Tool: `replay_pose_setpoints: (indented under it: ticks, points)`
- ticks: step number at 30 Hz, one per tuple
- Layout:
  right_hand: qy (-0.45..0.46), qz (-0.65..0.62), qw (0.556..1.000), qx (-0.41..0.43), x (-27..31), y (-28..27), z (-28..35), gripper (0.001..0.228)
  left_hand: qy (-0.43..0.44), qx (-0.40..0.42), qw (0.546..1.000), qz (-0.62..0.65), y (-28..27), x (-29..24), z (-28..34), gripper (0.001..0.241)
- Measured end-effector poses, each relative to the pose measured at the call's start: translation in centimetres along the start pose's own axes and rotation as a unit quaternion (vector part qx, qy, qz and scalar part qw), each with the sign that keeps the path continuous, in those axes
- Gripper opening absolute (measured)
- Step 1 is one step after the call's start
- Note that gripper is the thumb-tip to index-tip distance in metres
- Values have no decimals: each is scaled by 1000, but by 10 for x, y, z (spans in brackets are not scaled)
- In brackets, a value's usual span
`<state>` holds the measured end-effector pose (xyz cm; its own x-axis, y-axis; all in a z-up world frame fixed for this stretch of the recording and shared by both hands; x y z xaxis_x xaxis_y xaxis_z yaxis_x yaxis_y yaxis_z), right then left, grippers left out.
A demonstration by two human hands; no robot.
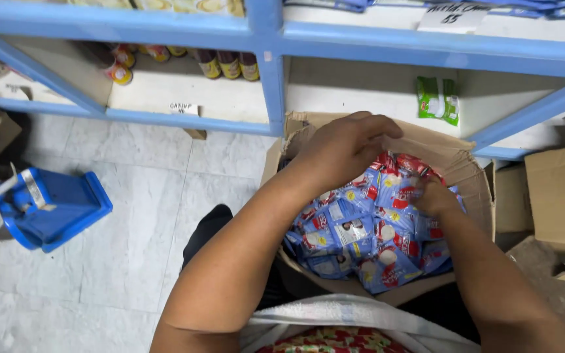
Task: Stocking instant coffee packets onto store shelves.
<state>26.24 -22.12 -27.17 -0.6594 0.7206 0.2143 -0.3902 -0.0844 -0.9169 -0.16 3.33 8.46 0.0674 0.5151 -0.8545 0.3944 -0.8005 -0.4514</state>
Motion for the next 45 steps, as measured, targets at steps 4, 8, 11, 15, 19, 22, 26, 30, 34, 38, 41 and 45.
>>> replay_pose_setpoints:
  ticks: [4,8,11,15,19,22,26,30,34,38,41,45]
  points:
    - [-11,116,988,100,96,-43,61,113,33,46,994,-92,0,-11,7,26]
    - [-17,169,970,173,128,-22,69,121,11,57,985,-161,1,-13,10,24]
    - [-106,201,965,132,108,35,56,110,3,58,981,-186,3,-11,11,25]
    - [-222,224,949,23,99,79,46,83,37,30,986,-160,6,-13,11,26]
    - [-132,64,987,61,153,7,54,55,63,31,982,-178,11,-9,9,26]
    - [-90,-23,996,3,131,-34,35,37,72,41,979,-185,10,-13,11,26]
    - [-61,-285,957,-17,138,-129,77,47,75,43,980,-180,7,-13,6,26]
    - [-77,-646,760,1,127,-182,122,54,40,55,984,-167,4,-15,5,27]
    - [-161,-758,629,-61,118,-219,162,57,48,52,991,-111,11,-8,-1,33]
    - [-213,-796,559,-97,129,-227,171,61,5,114,991,68,31,-12,-11,44]
    - [-222,-817,520,-114,136,-228,173,61,-61,160,957,236,49,-10,-16,57]
    - [-197,-828,517,-89,149,-231,180,64,-22,101,956,274,65,4,-28,52]
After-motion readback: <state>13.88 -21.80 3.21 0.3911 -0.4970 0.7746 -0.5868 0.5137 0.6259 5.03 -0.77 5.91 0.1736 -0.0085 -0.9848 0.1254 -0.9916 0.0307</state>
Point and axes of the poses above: each hand's wrist, its own z-axis away from the middle knuckle, its own y-axis out of the palm, x = y × z, the point moved 5 cm from there along -z, towards the middle knuckle, and after that the axes turned 6 degrees about -y, right-handed, at the moved point
